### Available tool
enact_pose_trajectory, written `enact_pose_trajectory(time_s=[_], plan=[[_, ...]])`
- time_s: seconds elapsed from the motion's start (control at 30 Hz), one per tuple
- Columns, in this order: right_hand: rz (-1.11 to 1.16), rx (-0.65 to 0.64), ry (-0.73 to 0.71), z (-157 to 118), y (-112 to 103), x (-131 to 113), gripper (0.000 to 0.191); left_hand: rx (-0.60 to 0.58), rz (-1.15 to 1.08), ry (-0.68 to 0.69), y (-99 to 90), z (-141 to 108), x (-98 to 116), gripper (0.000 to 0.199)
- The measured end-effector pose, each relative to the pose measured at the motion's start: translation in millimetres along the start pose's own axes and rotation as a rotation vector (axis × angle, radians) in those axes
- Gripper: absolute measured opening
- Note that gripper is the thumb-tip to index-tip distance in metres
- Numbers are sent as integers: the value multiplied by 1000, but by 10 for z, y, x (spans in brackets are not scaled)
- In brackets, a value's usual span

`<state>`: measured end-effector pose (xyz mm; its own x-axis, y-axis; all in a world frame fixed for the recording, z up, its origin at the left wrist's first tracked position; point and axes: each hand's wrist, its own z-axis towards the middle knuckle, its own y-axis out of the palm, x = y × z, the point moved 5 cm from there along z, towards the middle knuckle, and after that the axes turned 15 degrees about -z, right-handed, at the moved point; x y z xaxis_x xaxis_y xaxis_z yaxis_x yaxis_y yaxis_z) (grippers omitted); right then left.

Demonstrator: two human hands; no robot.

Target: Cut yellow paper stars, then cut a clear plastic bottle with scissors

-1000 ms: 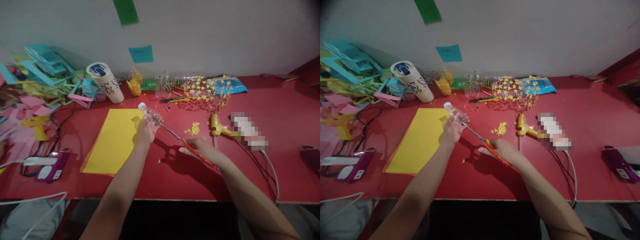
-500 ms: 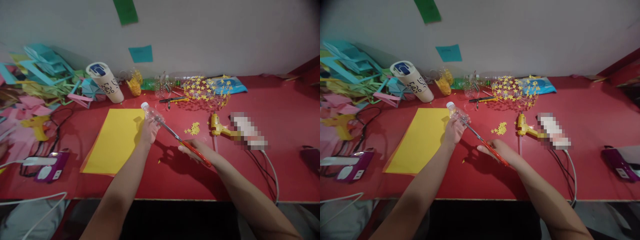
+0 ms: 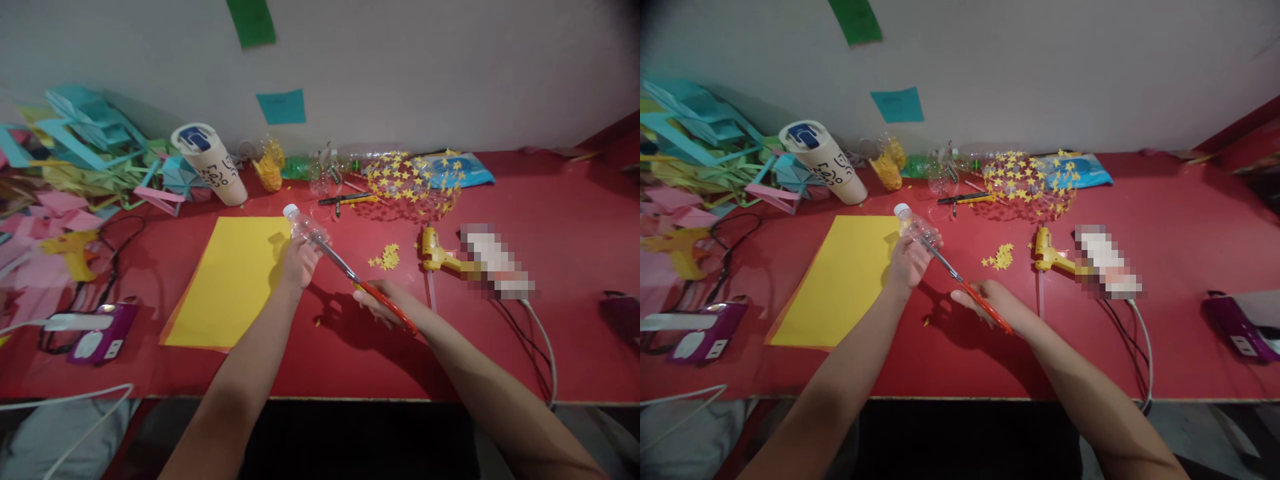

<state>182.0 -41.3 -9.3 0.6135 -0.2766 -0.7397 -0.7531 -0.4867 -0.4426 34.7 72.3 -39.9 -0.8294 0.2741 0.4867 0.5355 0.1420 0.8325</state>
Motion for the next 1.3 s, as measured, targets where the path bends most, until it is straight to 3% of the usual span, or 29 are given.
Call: enact_pose_trajectory(time_s=[0.4, 0.8, 1.03, 1.3], plan=[[40, 17, 19, 84, 100, 117, 58, 50, -26, 26, 16, -14, -1, 15], [52, 35, 78, 66, 105, 92, 56, 2, -4, 63, -15, 25, 27, 14], [44, 52, -26, 57, 85, 30, 60, -66, 82, 93, -35, 31, -34, 49], [80, 64, 32, 58, 103, 32, 61, -88, 89, 74, -38, 28, -60, 54]])
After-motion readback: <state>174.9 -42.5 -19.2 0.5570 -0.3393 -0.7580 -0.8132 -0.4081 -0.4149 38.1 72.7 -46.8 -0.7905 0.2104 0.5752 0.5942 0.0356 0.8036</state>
